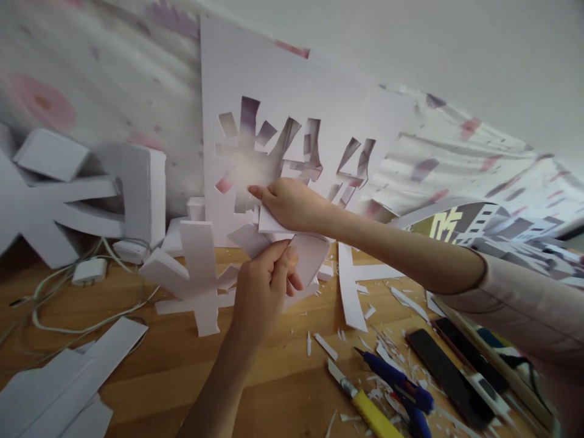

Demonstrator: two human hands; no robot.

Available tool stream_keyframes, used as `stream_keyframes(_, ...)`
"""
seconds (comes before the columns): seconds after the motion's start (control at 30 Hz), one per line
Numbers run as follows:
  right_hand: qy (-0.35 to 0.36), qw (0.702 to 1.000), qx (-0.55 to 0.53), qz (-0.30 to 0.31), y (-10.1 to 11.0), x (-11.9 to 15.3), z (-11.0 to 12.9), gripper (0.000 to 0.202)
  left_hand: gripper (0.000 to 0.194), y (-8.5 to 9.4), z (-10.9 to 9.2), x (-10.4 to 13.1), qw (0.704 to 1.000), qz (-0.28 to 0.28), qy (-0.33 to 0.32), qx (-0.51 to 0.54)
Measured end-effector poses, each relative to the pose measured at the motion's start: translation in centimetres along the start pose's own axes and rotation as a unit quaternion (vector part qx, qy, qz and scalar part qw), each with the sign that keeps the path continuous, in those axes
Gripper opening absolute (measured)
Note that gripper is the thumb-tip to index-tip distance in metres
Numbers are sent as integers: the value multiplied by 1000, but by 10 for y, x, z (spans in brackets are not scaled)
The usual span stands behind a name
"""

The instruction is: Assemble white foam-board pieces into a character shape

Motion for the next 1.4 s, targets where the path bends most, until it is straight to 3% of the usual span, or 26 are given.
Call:
stream_keyframes(0.27, 35, 998, 48, -30, 0, 1, 7, 32, 29, -1, 1, 1, 1000, -7, 11, 22)
stream_keyframes(0.7, 16, 999, 50, 1, 1, -2, 6, 41, 32, 6, 1, 1, 1000, -18, 20, 1)
stream_keyframes(0.87, 75, 996, -7, 51, 2, 1, 16, 49, 35, 1, -2, 0, 1000, -4, 15, -6)
stream_keyframes(1.1, 24, 995, -88, -34, 11, 9, -2, 49, 33, -7, -4, 1, 1000, -7, 15, -18)
stream_keyframes(1.4, 25, 994, -90, -59, 14, 7, -8, 42, 29, -5, -8, 2, 998, -50, -2, -36)
Point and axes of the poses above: each hand's wrist, its own x-axis away from the middle knuckle, its own y-axis out of the back of the hand, z = x × y, the point moved 10 cm from there along -x, towards the middle knuckle, and after that the axes turned 13 degrees about -x, right-handed, at the moved point
